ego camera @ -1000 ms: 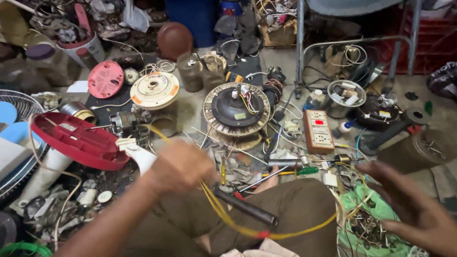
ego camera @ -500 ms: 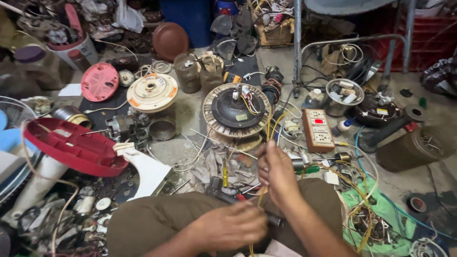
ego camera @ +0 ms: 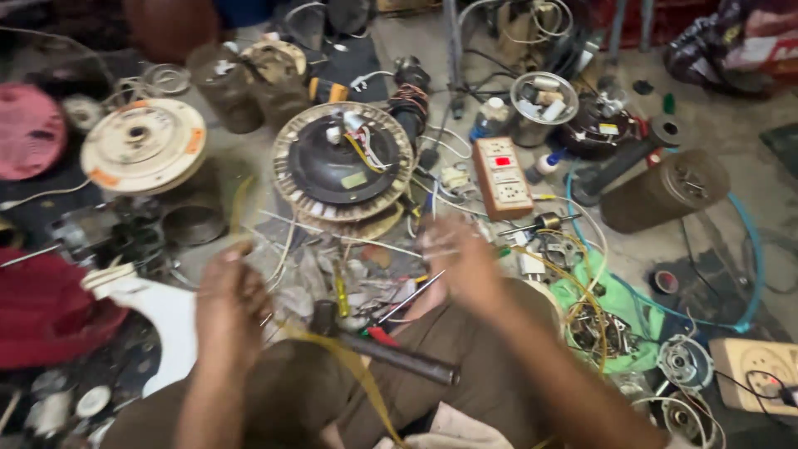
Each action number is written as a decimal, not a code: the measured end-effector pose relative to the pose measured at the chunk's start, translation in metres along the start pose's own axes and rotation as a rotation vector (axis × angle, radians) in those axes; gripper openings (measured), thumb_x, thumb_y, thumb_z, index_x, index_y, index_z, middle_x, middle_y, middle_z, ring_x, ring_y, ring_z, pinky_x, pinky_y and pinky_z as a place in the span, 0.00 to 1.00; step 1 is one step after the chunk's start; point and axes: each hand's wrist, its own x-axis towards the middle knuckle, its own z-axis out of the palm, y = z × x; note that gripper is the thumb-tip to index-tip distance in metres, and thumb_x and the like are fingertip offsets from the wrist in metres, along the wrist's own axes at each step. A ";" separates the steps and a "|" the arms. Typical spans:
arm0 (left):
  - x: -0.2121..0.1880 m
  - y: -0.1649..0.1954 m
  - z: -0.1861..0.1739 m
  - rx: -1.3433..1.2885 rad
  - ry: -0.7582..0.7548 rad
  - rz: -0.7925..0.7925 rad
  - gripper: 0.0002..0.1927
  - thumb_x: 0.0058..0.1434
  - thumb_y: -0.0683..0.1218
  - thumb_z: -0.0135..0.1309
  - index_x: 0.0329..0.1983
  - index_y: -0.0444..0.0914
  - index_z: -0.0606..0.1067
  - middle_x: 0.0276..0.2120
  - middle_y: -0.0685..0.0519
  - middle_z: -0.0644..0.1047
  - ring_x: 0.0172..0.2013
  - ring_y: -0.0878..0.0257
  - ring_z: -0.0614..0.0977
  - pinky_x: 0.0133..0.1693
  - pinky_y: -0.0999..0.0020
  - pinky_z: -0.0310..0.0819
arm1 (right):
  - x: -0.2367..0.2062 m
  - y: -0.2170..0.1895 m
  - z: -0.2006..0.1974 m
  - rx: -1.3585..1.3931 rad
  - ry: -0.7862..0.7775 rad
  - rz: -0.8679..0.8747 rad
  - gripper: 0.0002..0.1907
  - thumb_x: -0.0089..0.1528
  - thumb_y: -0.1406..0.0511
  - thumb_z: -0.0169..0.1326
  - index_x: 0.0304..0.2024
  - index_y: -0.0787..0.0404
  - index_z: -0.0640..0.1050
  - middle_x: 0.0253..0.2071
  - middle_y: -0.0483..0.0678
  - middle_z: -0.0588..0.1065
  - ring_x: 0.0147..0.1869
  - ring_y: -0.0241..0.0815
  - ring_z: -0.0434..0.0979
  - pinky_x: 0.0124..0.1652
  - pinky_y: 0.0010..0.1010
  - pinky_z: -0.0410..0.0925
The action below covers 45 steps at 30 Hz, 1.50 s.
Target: The person sits on the floor and works on an electric motor. They use a hammer to tap the motor housing, then use a screwdriver to adjust internal components. They connect wires to a capacitor and use pliers to secure the connections.
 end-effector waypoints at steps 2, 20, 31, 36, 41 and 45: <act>0.015 0.000 -0.020 0.043 0.010 0.083 0.11 0.72 0.49 0.49 0.49 0.37 0.75 0.25 0.59 0.70 0.26 0.69 0.68 0.29 0.72 0.64 | 0.038 0.045 -0.060 -0.208 0.183 0.203 0.12 0.66 0.68 0.56 0.52 0.59 0.81 0.46 0.52 0.82 0.45 0.46 0.83 0.45 0.37 0.74; 0.047 -0.041 -0.045 0.250 0.062 -0.116 0.08 0.73 0.44 0.50 0.49 0.34 0.71 0.33 0.48 0.76 0.32 0.60 0.78 0.31 0.65 0.70 | 0.094 0.223 -0.143 -1.009 -0.081 0.269 0.23 0.60 0.57 0.56 0.57 0.54 0.77 0.57 0.61 0.73 0.56 0.64 0.72 0.54 0.50 0.66; 0.059 -0.064 -0.058 -0.005 -0.032 -0.075 0.05 0.75 0.46 0.50 0.48 0.40 0.70 0.35 0.51 0.74 0.34 0.61 0.76 0.32 0.69 0.68 | 0.040 0.209 -0.135 -0.861 -0.176 0.078 0.12 0.57 0.59 0.61 0.40 0.58 0.81 0.41 0.52 0.78 0.48 0.56 0.77 0.47 0.47 0.70; 0.072 -0.076 -0.060 -0.070 -0.056 -0.064 0.05 0.74 0.46 0.51 0.48 0.41 0.71 0.34 0.51 0.75 0.34 0.61 0.76 0.32 0.68 0.66 | 0.054 0.205 -0.141 -0.397 0.237 0.220 0.14 0.64 0.58 0.59 0.40 0.63 0.80 0.33 0.54 0.80 0.36 0.51 0.83 0.40 0.44 0.74; 0.073 -0.079 -0.056 -0.092 -0.096 -0.045 0.04 0.74 0.46 0.51 0.48 0.41 0.72 0.34 0.51 0.76 0.34 0.60 0.76 0.33 0.68 0.67 | 0.095 0.193 -0.130 -0.664 0.125 0.386 0.18 0.59 0.54 0.64 0.36 0.63 0.82 0.32 0.57 0.80 0.36 0.55 0.83 0.41 0.43 0.74; 0.068 -0.073 -0.055 -0.111 -0.080 -0.030 0.05 0.74 0.46 0.51 0.48 0.41 0.72 0.33 0.51 0.76 0.34 0.60 0.76 0.32 0.67 0.67 | 0.124 0.180 -0.121 -0.806 0.037 0.419 0.18 0.55 0.55 0.65 0.35 0.63 0.83 0.33 0.59 0.80 0.39 0.60 0.81 0.42 0.46 0.73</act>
